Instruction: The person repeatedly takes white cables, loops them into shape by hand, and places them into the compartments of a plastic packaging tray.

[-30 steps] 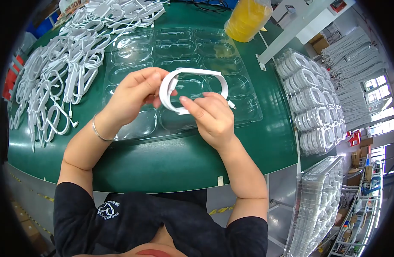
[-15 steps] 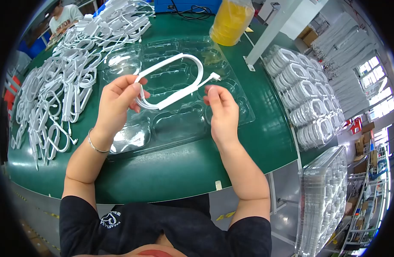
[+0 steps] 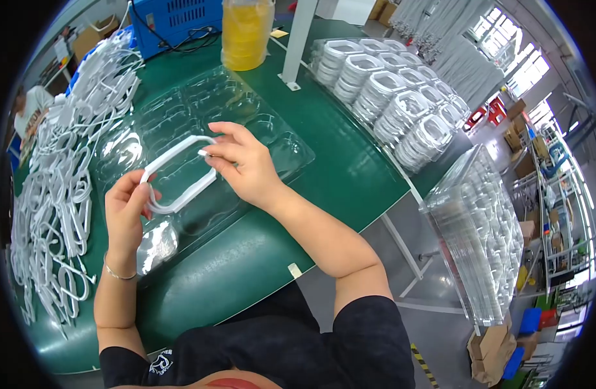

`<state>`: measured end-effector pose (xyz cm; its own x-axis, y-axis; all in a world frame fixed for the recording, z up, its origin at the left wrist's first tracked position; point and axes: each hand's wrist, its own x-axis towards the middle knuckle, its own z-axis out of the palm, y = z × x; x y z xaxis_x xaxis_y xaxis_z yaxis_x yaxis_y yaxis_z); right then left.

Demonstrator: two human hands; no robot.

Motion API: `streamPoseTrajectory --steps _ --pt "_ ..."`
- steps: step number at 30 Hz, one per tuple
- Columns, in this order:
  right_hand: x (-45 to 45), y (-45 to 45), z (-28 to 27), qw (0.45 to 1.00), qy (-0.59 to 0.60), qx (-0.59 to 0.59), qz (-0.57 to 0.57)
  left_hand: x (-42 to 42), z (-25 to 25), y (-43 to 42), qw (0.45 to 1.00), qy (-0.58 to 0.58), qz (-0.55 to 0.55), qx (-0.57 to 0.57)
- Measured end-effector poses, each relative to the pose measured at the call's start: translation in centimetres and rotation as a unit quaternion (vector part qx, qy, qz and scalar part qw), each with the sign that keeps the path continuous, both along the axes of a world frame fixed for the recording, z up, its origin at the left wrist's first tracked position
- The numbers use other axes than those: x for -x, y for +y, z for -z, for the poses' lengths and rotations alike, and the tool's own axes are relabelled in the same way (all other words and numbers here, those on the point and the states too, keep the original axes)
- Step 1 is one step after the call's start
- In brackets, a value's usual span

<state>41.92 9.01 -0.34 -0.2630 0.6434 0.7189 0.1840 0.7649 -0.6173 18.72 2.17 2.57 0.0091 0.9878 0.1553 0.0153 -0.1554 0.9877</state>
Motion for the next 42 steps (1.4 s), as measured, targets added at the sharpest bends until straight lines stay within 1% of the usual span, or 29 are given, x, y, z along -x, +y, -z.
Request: streamPoseTrajectory --steps 1,3,5,6,8,9,10,11,12,13,14,15,16,17,18,19,20,22,23,24,26,29,30,32,33,35,36,40,42 --pt "-0.1 0.0 -0.1 0.99 0.045 0.123 -0.042 0.0 0.1 -0.1 1.0 0.011 0.003 -0.012" --pt "-0.2 -0.1 -0.4 0.993 0.037 0.11 -0.018 -0.2 0.3 -0.2 1.0 0.012 0.015 -0.014" --pt "-0.1 -0.3 -0.6 0.993 0.04 0.11 0.017 -0.5 0.6 -0.3 0.999 0.039 0.029 -0.024" --pt "-0.3 -0.1 -0.8 0.993 0.04 0.108 0.021 0.0 0.5 -0.3 0.997 0.054 0.057 0.002" --pt "-0.8 0.5 -1.1 0.982 0.02 0.188 0.01 -0.3 0.7 -0.2 0.997 0.047 0.067 0.001" --pt "-1.5 1.1 -1.3 0.983 -0.022 0.184 0.018 -0.4 0.7 0.0 0.996 0.038 0.075 -0.003" --pt "-2.4 1.9 -1.4 0.981 -0.064 0.179 0.03 -0.1 0.3 0.0 0.991 0.109 0.079 0.005" --pt "-3.4 3.2 -0.5 0.986 -0.072 0.146 0.041 0.1 -0.1 -0.3 0.98 0.178 0.085 0.013" --pt "-4.5 3.8 -0.8 0.971 -0.089 0.216 0.06 0.3 0.0 -0.6 0.976 0.196 0.09 0.02" --pt "-5.7 4.3 -1.1 0.949 -0.105 0.286 0.076 0.6 0.2 -1.1 0.955 0.277 0.109 -0.01" --pt "-7.2 5.8 0.4 0.948 -0.147 0.259 0.11 1.0 0.5 -1.8 0.926 0.356 0.122 -0.039" --pt "-8.7 6.7 1.7 0.945 -0.23 0.153 0.178 1.4 0.9 -2.6 0.906 0.38 0.167 -0.088" --pt "-9.3 7.0 1.9 0.901 -0.326 0.148 0.247 1.6 1.4 -3.3 0.872 0.431 0.201 -0.115" --pt "-9.6 7.2 1.9 0.887 -0.343 0.175 0.255 1.8 1.7 -4.3 0.834 0.479 0.238 -0.135" --pt "-9.6 7.3 2.0 0.892 -0.325 0.19 0.251 1.7 1.1 -5.4 0.793 0.547 0.262 -0.053" --pt "-9.4 7.2 1.8 0.885 -0.351 0.177 0.25 2.0 1.3 -5.9 0.784 0.559 0.267 -0.04" --pt "-8.9 6.7 1.2 0.879 -0.352 0.208 0.246 2.4 1.9 -6.1 0.777 0.569 0.268 -0.034" --pt "-8.3 6.0 0.7 0.839 -0.409 0.185 0.307 3.6 2.8 -5.8 0.788 0.562 0.249 -0.04" --pt "-8.3 5.8 0.9 0.825 -0.438 0.159 0.32 3.9 3.0 -5.6 0.775 0.581 0.242 -0.054" --pt "-8.2 5.5 0.9 0.822 -0.448 0.156 0.313 4.1 3.2 -5.7 0.762 0.599 0.236 -0.064" --pt "-7.8 5.2 0.7 0.803 -0.47 0.125 0.346 4.4 3.2 -5.4 0.78 0.579 0.229 -0.06" --pt "-6.1 4.6 0.6 0.92 -0.34 0.058 0.188 4.6 3.6 -5.4 0.796 0.561 0.221 -0.06" --pt "-5.4 4.5 0.9 0.921 -0.366 0.029 0.131 4.8 3.7 -5.2 0.796 0.558 0.222 -0.068" --pt "-3.8 3.8 2.0 0.854 -0.507 0.029 0.114 5.0 3.8 -5.1 0.794 0.562 0.221 -0.073" --pt "-3.4 3.6 2.8 0.846 -0.515 0.039 0.129 5.3 3.8 -4.8 0.797 0.566 0.206 -0.056" --pt "-3.3 3.8 2.8 0.836 -0.53 0.041 0.133 5.8 4.2 -4.7 0.802 0.55 0.218 -0.075" --pt "-3.3 4.0 2.9 0.844 -0.52 0.05 0.122 6.0 4.5 -4.8 0.803 0.548 0.219 -0.083" --pt "-3.1 3.5 2.0 0.8 -0.579 0.071 0.14 6.8 6.0 -5.0 0.795 0.554 0.217 -0.12" --pt "-2.7 3.7 2.0 0.803 -0.572 0.066 0.152 6.9 6.4 -5.0 0.793 0.556 0.211 -0.129"
